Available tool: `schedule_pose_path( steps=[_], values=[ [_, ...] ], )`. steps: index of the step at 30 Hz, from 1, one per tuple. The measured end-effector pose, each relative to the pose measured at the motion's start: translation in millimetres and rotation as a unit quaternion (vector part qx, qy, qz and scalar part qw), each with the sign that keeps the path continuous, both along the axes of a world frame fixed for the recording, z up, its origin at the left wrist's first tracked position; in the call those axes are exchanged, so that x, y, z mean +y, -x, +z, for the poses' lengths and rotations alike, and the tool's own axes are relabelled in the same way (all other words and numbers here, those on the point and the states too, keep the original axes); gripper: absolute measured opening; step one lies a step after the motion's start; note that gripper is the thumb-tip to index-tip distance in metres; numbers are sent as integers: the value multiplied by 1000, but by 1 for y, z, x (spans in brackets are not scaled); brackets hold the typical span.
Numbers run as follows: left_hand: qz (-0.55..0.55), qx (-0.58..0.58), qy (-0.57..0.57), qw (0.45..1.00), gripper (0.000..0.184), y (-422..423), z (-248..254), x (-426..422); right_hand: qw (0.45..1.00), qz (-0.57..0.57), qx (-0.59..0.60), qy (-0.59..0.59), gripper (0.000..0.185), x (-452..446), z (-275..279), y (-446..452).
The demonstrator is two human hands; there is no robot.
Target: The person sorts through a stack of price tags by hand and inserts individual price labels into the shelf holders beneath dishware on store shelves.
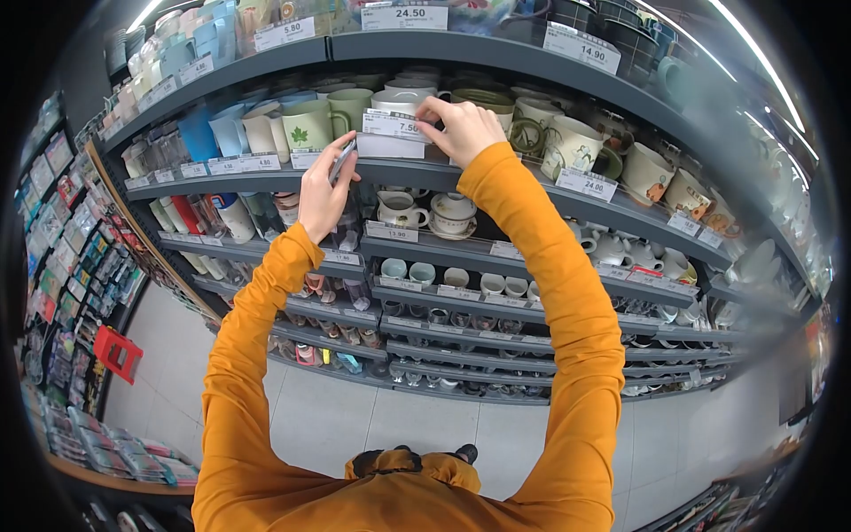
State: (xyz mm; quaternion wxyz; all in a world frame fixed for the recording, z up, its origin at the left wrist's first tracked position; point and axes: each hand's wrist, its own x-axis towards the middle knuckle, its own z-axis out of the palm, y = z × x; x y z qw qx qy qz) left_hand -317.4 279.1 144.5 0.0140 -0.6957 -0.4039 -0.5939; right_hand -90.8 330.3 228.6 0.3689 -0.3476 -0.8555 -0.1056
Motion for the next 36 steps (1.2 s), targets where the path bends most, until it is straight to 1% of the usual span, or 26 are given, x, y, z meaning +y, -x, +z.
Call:
schedule_pose_path(
  steps=[4, 5, 6, 7, 10, 13, 16, 19, 22, 25, 28, 31, 34, 36],
  values=[
    [-24, -25, -1, 999, 18, -2, 1, -1, 1000, -10, 13, -11, 16, 0, -3, 1],
    [-21, -25, 7, 999, 15, -2, 1, -2, 1000, -5, 16, -5, 16, 0, -3, 2],
    [-19, -24, 14, 999, 19, -1, 2, -2, 1000, -2, 20, 1, 16, -1, -2, 2],
    [-17, -23, 22, 999, 28, -1, 2, -2, 1000, 2, 25, 7, 16, -1, -2, 2],
    [-27, -35, 20, 999, 31, -2, 1, 1, 1000, 12, 28, 0, 17, 5, -3, 3],
    [-40, -48, 15, 998, 31, -2, 1, 3, 999, 10, 24, 28, 18, 6, -3, 8],
    [-53, -70, 13, 996, 32, -4, -1, 5, 995, -9, 44, 89, 20, -4, 2, 14],
    [-54, -81, 24, 995, 31, -5, 1, 3, 982, 5, 91, 163, 22, -1, 0, 17],
    [-60, -81, 25, 995, 31, -4, 2, 1, 981, -20, 58, 187, 23, -12, 5, 14],
    [-60, -78, 31, 995, 32, -3, 3, 1, 996, 10, 21, 89, 22, 6, -5, 11],
    [-62, -81, 37, 994, 30, -3, 3, 2, 995, 7, 7, 100, 19, 4, -5, 8],
    [-68, -90, 42, 993, 31, -5, 2, 3, 996, 43, 21, 78, 17, 7, -10, 7],
    [-69, -86, 28, 994, 33, -6, 0, 6, 999, 36, -14, -15, 17, 10, -18, 6],
    [-66, -84, 28, 994, 33, -6, 2, 4, 996, 64, -25, -57, 18, 16, -22, 6]
  ],
)
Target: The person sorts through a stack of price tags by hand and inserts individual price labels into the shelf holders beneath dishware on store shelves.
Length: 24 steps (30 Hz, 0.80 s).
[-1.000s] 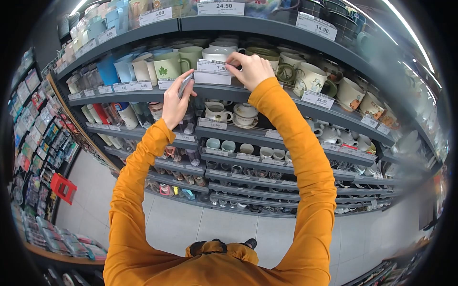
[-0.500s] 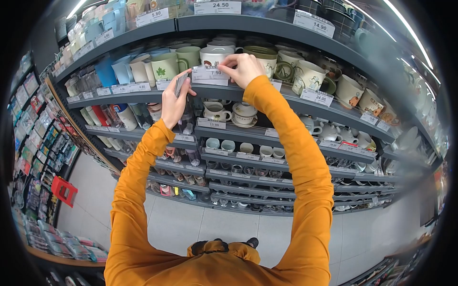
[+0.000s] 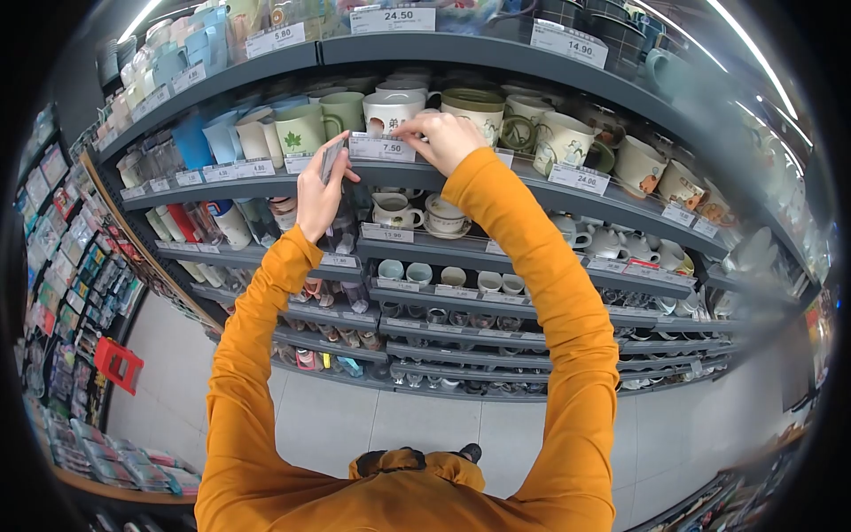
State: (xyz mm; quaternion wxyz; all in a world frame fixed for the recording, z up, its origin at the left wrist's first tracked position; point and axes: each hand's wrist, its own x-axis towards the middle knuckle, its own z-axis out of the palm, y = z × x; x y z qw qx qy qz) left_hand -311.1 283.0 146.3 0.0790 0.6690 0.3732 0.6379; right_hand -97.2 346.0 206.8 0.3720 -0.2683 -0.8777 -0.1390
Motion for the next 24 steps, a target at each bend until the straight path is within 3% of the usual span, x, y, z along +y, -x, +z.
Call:
schedule_pose_path(
  steps=[7, 10, 13, 14, 16, 18, 19, 23, 24],
  values=[
    [9, 37, -24, 999, 32, 3, -2, 5, 997, -41, -57, -20, 22, -10, 3, 3],
    [34, 66, -1, 997, 32, 3, 0, -2, 998, -40, -42, -22, 21, -10, -2, 4],
    [44, 41, -53, 997, 31, 1, 0, -8, 998, -41, -16, -41, 18, -21, -5, 8],
    [35, -29, -38, 998, 30, -4, -2, -16, 999, -42, 11, -28, 17, -30, -5, 7],
    [-74, -200, 96, 972, 34, -2, -20, -40, 996, -46, 71, -4, 17, -73, -11, 7],
    [-247, -279, 144, 917, 47, -3, -74, -68, 975, 34, 180, 126, 17, -113, -40, 0],
    [-251, -305, 155, 905, 53, -22, -95, -97, 960, 65, 221, 162, 16, -129, -72, -4],
    [-125, -268, 372, 880, 45, -64, -231, -190, 833, 64, 256, 486, 21, -215, -239, -22],
    [-100, -301, 415, 853, 40, -75, -260, -215, 738, 44, 310, 598, 19, -240, -271, -23]
  ],
)
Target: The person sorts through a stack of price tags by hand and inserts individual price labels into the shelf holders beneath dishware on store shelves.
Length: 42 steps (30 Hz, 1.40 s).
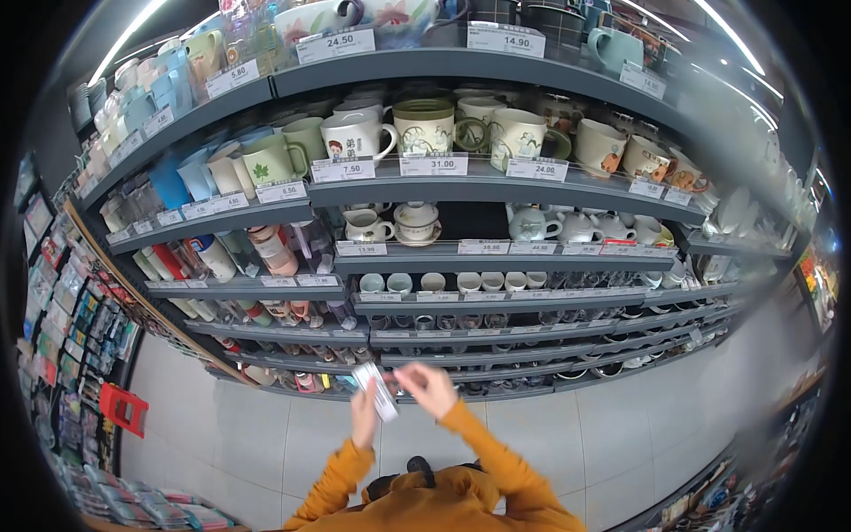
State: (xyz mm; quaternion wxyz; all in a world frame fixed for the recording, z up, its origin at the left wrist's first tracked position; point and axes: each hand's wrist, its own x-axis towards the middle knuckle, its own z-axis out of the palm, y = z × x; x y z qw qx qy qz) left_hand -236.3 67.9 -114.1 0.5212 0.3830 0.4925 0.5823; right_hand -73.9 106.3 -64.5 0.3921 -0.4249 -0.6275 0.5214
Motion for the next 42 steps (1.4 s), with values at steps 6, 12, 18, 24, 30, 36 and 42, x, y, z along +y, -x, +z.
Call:
schedule_pose_path(
  steps=[6, 12, 18, 24, 30, 36, 42],
  values=[
    [37, -7, 98, 994, 28, -42, -27, -96, 994, -22, -42, 98, 27, -108, -72, -17],
    [39, -4, 112, 993, 21, -97, 1, -120, 995, 16, -20, 95, 23, -141, -61, -77],
    [27, -49, 116, 992, 22, -178, -5, -176, 989, -34, 59, 135, 14, -196, -73, -174],
    [-23, -57, 152, 986, 20, -229, -7, -232, 978, -103, 89, 158, 13, -251, -75, -238],
    [-57, -93, 129, 986, 18, -237, 17, -246, 973, -76, 120, 184, 13, -280, -59, -246],
    [-35, -79, 116, 989, 18, -224, 24, -253, 982, -50, 116, 137, 16, -276, -54, -229],
    [45, -91, 118, 988, 19, -207, 28, -267, 991, 15, 63, 120, 17, -267, -44, -212]
  ],
)
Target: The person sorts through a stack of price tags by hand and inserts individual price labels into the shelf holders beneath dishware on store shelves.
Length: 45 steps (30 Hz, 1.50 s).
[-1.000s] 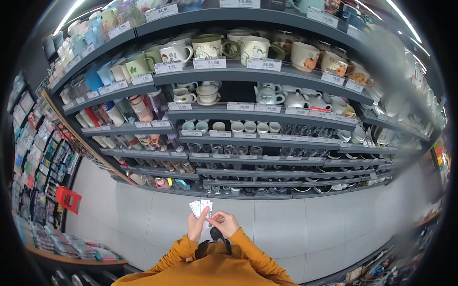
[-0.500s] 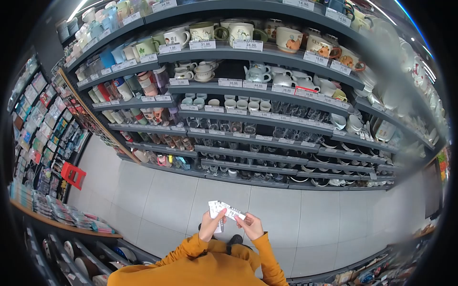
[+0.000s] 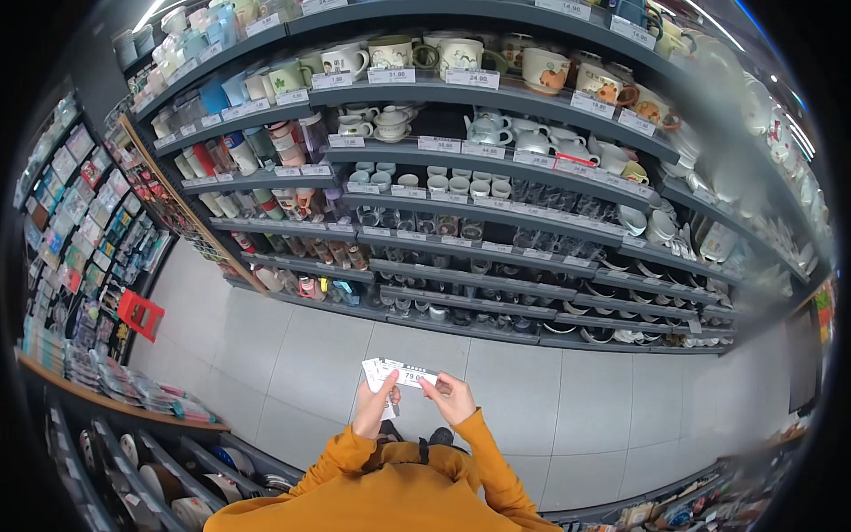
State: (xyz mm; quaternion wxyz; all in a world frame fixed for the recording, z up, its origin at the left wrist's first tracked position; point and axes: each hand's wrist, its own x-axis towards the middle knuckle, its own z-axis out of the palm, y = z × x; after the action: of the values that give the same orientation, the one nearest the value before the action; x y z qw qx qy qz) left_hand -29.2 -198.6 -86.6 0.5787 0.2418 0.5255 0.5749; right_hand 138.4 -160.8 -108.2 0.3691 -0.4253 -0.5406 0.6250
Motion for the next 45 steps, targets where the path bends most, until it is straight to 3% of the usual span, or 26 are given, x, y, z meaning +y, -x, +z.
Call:
schedule_pose_path(
  steps=[5, 8, 10, 14, 19, 26, 45],
  values=[
    [6, -33, 40, 999, 26, 5, 0, -5, 997, -64, -6, -41, 21, 2, 17, 4],
    [1, -79, 6, 997, 33, 3, 9, -1, 989, -142, 7, -45, 17, 20, 32, -12],
    [-28, -103, 28, 994, 37, 5, 8, -1, 980, -176, 52, -73, 14, 32, 62, -26],
    [-74, -167, 38, 982, 41, 3, 1, -1, 960, -204, 102, -163, 17, 44, 117, -44],
    [-104, -211, 26, 972, 41, -7, -14, -6, 956, -191, 143, -170, 19, 37, 146, -54],
    [-111, -210, 64, 969, 45, -32, 12, -7, 957, -187, 153, -162, 19, 34, 152, -61],
    [-147, -254, 51, 955, 43, -36, -9, -4, 969, -144, 136, -148, 17, 42, 151, -69]
  ],
)
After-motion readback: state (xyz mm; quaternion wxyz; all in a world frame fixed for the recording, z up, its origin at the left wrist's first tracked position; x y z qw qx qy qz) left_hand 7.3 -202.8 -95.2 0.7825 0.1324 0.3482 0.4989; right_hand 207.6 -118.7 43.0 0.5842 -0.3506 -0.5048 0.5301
